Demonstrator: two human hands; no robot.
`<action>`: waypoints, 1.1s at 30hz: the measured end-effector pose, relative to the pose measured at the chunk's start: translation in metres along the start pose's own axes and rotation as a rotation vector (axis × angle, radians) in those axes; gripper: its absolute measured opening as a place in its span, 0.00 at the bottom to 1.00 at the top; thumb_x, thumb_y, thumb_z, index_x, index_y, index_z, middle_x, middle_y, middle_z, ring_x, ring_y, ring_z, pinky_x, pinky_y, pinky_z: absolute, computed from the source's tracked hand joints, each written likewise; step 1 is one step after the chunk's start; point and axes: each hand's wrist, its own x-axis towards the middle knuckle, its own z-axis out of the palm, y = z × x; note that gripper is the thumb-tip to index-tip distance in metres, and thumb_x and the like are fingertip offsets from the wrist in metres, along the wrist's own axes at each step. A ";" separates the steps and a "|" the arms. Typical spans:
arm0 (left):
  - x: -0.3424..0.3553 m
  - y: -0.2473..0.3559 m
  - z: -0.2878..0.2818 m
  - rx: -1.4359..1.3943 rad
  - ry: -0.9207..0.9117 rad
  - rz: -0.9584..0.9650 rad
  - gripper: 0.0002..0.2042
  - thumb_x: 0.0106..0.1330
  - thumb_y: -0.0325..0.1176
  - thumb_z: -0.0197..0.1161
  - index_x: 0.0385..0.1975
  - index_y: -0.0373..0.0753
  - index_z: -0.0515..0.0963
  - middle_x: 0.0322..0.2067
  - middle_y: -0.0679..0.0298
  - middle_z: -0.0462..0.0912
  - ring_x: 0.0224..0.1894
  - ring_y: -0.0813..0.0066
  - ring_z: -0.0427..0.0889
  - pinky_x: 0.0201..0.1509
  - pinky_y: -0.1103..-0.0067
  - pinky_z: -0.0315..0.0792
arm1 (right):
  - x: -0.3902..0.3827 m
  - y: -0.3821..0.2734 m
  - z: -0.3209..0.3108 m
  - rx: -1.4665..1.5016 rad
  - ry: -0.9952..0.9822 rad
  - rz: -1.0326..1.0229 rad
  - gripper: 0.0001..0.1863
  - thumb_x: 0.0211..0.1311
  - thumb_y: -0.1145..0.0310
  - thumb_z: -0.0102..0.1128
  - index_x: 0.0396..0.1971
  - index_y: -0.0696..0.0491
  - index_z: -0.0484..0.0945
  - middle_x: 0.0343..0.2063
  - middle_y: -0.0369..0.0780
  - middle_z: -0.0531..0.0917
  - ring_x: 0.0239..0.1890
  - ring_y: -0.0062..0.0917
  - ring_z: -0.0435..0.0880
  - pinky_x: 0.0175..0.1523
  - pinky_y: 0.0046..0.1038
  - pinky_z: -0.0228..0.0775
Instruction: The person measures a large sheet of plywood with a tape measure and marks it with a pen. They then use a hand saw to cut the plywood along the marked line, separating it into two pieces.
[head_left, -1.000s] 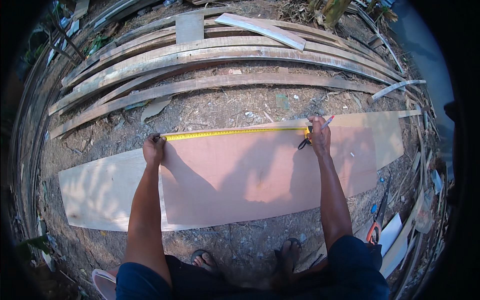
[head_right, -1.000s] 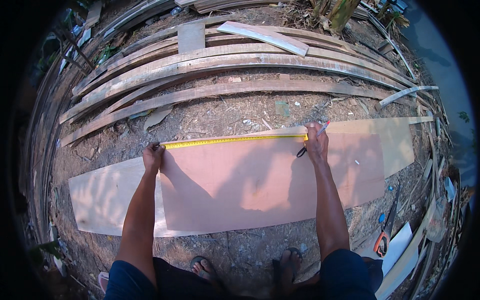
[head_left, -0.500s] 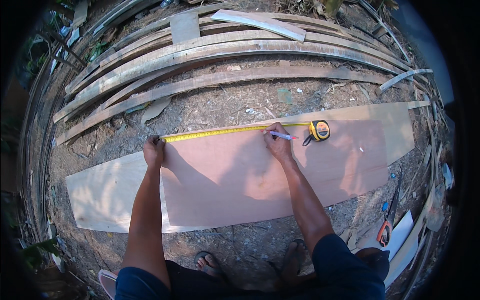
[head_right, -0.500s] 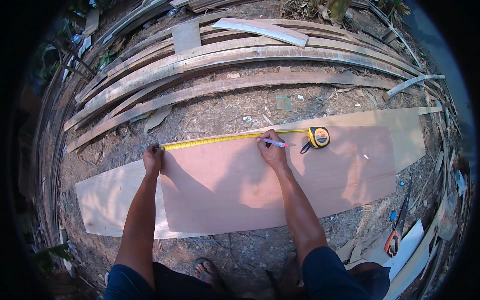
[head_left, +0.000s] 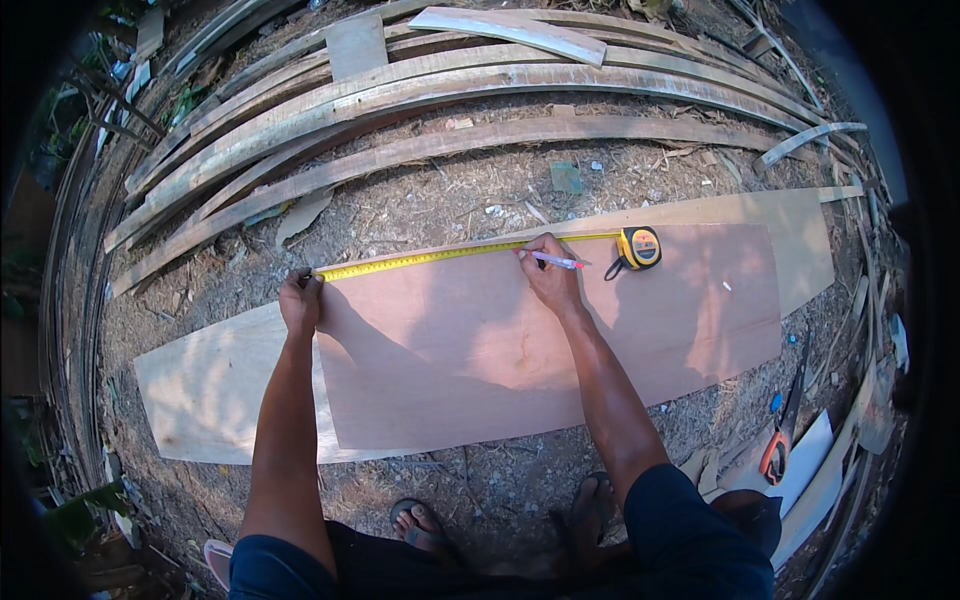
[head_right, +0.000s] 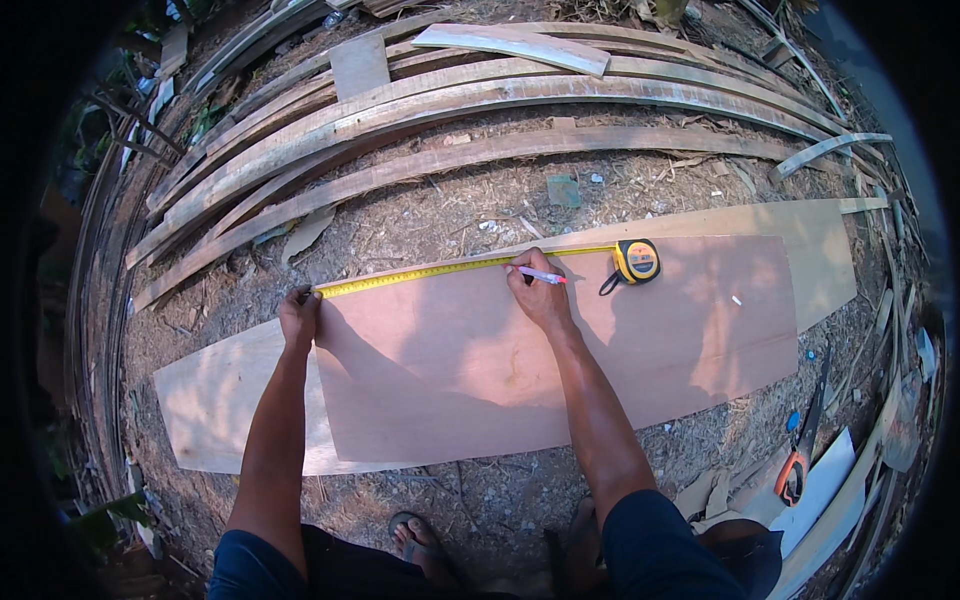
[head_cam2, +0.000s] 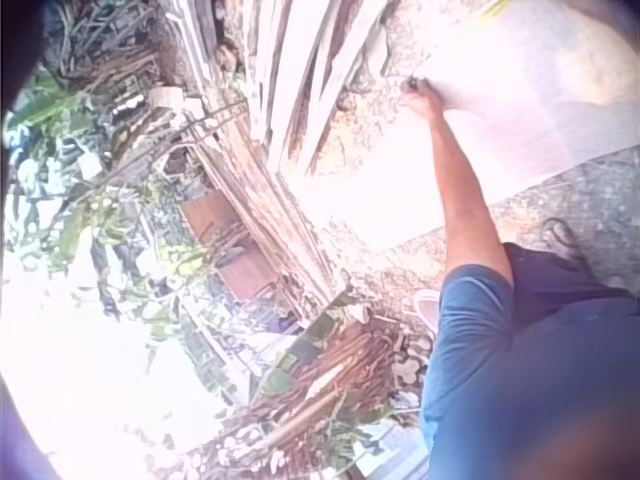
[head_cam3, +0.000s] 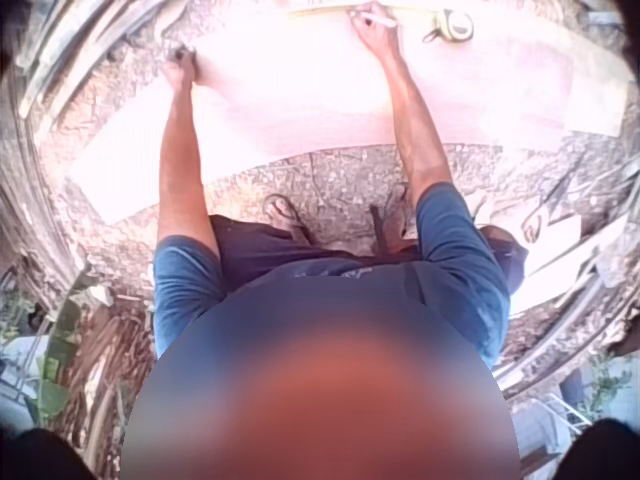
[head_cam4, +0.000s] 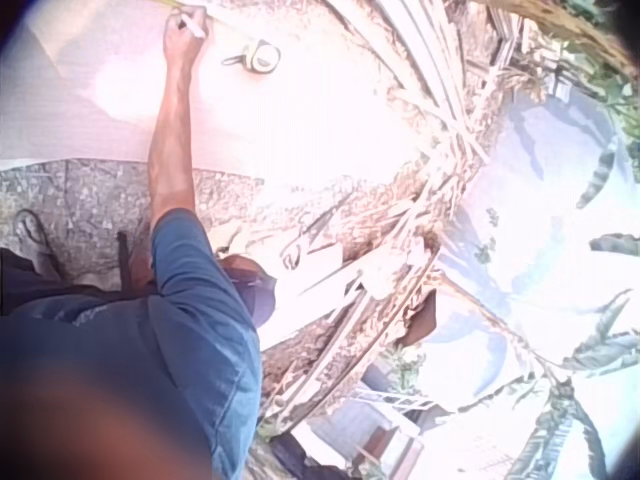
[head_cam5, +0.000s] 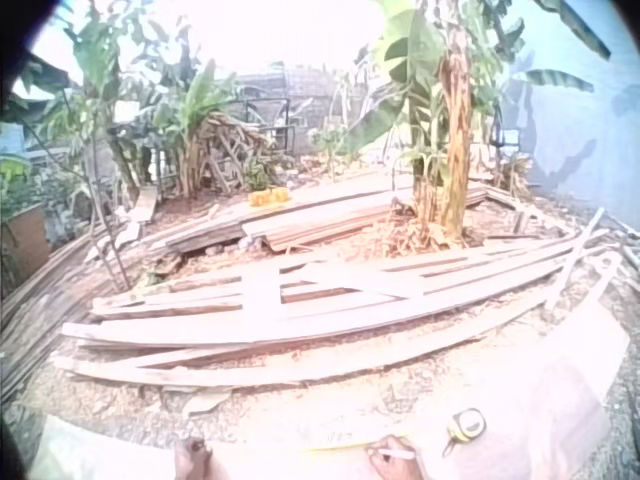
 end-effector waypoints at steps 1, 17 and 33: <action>0.000 -0.001 0.000 -0.006 0.004 0.002 0.16 0.59 0.31 0.68 0.46 0.31 0.79 0.30 0.62 0.82 0.31 0.76 0.78 0.38 0.79 0.72 | 0.000 0.000 0.000 -0.024 -0.005 0.021 0.05 0.59 0.72 0.63 0.30 0.56 0.76 0.24 0.34 0.82 0.23 0.13 0.73 0.29 0.22 0.67; 0.000 0.002 -0.002 -0.016 -0.015 -0.011 0.16 0.59 0.30 0.67 0.45 0.30 0.79 0.31 0.61 0.82 0.32 0.75 0.78 0.38 0.78 0.73 | 0.001 0.007 0.001 0.030 -0.028 0.013 0.09 0.58 0.69 0.65 0.32 0.55 0.73 0.20 0.41 0.80 0.24 0.32 0.81 0.31 0.32 0.71; -0.002 0.005 -0.001 -0.041 -0.005 -0.024 0.16 0.58 0.30 0.68 0.44 0.29 0.79 0.30 0.61 0.82 0.32 0.74 0.78 0.40 0.77 0.73 | 0.000 -0.004 0.000 0.169 -0.050 0.135 0.07 0.59 0.71 0.61 0.32 0.57 0.74 0.24 0.41 0.81 0.25 0.22 0.80 0.32 0.29 0.72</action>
